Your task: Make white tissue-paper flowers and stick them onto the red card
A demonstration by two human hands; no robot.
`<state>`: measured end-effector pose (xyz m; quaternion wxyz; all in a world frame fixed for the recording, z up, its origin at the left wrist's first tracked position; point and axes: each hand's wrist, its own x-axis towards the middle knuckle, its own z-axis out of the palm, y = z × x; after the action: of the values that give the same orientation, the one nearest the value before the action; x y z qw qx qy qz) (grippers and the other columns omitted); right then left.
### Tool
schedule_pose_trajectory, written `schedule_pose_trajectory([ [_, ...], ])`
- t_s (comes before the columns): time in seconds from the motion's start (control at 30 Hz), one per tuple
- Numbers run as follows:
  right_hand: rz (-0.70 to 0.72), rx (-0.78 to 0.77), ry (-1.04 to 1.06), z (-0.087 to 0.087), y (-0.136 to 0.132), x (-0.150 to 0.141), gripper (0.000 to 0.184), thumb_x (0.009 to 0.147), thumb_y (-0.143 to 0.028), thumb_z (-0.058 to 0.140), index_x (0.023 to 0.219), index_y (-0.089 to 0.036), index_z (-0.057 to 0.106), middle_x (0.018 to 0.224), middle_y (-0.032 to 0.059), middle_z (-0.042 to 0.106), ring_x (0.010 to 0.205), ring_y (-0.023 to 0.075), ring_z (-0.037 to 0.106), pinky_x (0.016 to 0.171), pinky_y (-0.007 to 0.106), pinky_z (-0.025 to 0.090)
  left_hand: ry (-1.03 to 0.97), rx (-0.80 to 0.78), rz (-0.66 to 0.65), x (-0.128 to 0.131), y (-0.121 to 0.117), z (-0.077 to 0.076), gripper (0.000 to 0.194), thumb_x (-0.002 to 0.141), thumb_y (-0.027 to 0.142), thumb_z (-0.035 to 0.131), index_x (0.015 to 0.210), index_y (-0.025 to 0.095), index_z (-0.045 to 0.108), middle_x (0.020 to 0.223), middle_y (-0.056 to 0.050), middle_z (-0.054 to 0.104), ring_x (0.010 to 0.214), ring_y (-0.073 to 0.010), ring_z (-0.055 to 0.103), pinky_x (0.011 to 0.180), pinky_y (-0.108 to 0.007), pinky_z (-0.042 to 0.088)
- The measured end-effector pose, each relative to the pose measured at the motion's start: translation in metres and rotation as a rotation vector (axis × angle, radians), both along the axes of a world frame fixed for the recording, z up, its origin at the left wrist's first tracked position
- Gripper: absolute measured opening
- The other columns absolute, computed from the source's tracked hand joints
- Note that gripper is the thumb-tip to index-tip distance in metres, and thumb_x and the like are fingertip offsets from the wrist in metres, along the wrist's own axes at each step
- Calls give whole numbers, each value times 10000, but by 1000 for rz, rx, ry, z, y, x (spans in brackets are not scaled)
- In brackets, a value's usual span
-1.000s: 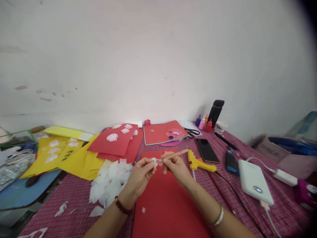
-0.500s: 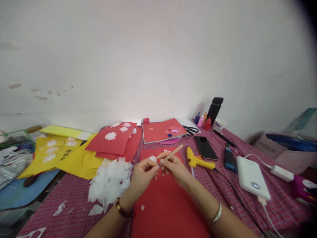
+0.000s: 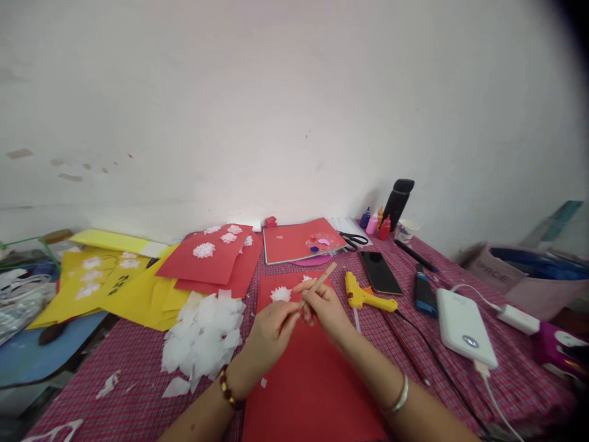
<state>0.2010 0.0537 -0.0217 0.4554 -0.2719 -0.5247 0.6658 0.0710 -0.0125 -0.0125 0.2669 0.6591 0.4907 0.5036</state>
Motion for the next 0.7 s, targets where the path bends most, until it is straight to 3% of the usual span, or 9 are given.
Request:
schedule_pose_trajectory([
  [0.07,65,-52,32,1,1,3,169,766,-310,555,804,-151,602,351,-77,447,296,63,383,356,182,350,-50,-38,-13,1,0,1,146,799,245,531,875,205,648,769,-48,653,696,-164,585,669,-279,460],
  [0.2,162,-20,47,6,5,10,192,770,-341,589,833,-162,613,491,-50,533,372,56,445,416,182,396,-421,-257,-25,-3,7,-2,191,781,316,547,923,189,539,581,25,571,460,-119,526,408,-221,429],
  [0.3,128,98,-6,9,7,13,196,748,-346,624,798,-157,628,639,-12,596,460,58,505,458,179,416,-580,-342,-47,-4,12,-3,263,754,326,585,947,174,492,554,41,566,431,-100,513,370,-186,402],
  [0.47,217,182,-91,13,7,13,215,745,-358,618,812,-154,626,661,5,619,461,83,545,450,201,431,-611,-396,-38,-1,12,-2,399,750,340,599,1073,155,456,564,35,581,441,-99,533,389,-182,401],
  [0.57,78,208,-104,12,17,21,209,744,-349,614,822,-155,616,719,16,644,431,74,534,423,197,418,-589,-401,16,-3,15,-4,435,745,382,598,1086,149,461,567,30,577,436,-100,525,414,-198,409],
  [0.7,-193,218,-175,4,47,42,210,733,-336,611,831,-151,600,689,10,638,413,64,491,412,190,396,-455,-426,45,-11,20,-16,273,755,368,559,920,151,543,582,26,554,473,-101,512,467,-216,415],
])
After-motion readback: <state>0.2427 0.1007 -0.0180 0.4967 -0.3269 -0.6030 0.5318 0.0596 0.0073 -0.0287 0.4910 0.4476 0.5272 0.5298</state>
